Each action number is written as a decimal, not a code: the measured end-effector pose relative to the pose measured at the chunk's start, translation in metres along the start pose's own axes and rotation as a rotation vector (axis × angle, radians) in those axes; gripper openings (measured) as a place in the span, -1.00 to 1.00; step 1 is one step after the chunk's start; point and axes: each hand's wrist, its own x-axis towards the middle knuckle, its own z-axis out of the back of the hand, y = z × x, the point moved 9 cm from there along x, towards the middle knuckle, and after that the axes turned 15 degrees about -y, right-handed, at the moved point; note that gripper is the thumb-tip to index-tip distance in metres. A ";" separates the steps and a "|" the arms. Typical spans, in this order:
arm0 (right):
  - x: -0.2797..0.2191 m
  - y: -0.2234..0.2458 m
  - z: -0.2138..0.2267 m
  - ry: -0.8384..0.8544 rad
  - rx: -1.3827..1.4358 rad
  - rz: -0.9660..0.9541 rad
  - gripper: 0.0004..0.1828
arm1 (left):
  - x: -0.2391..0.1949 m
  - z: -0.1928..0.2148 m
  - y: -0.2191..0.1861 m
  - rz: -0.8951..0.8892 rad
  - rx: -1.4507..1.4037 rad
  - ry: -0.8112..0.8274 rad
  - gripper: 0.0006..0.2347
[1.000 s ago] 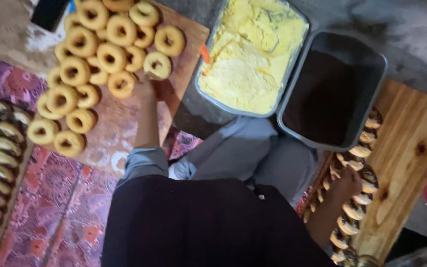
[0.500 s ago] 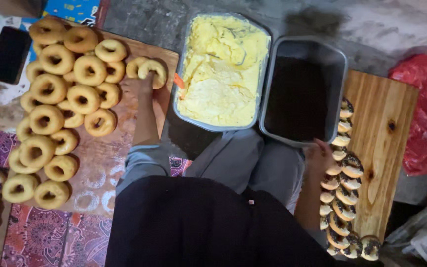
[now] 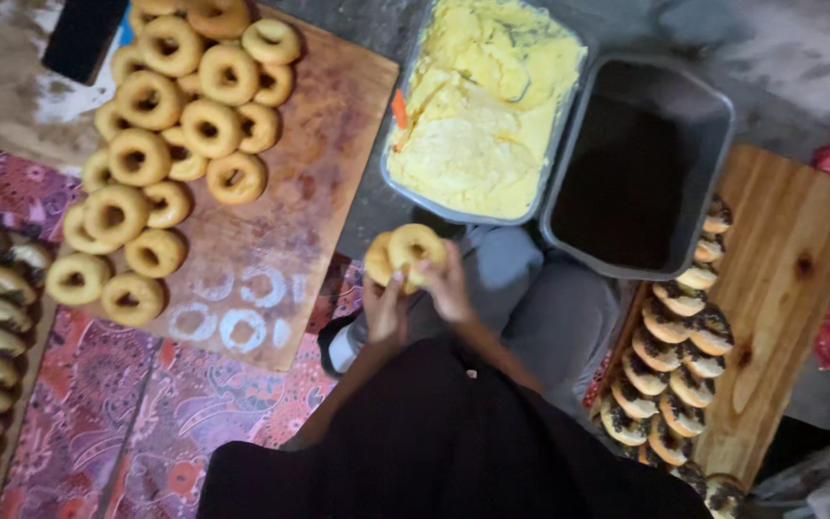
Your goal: The person sits on the floor and repeatedly picks up plain donuts, scoops yellow filling into them by hand, then dips the filled donuts into a dark topping and stacks them on a wooden board.
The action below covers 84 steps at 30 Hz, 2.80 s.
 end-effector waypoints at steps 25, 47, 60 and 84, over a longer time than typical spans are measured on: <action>0.085 0.172 -0.068 0.470 -0.684 0.639 -0.50 | 0.077 -0.082 0.009 0.409 -0.160 0.143 -0.40; 0.121 0.207 -0.031 0.125 -0.841 0.764 -0.54 | 0.071 -0.062 0.033 0.368 -0.171 0.189 -0.61; -0.021 0.243 0.016 0.277 -0.560 0.785 -0.49 | 0.011 -0.074 0.040 0.379 -0.003 0.317 -0.60; -0.054 0.284 0.039 -0.005 -0.701 0.895 -0.42 | -0.070 -0.111 0.026 0.262 0.053 0.546 -0.51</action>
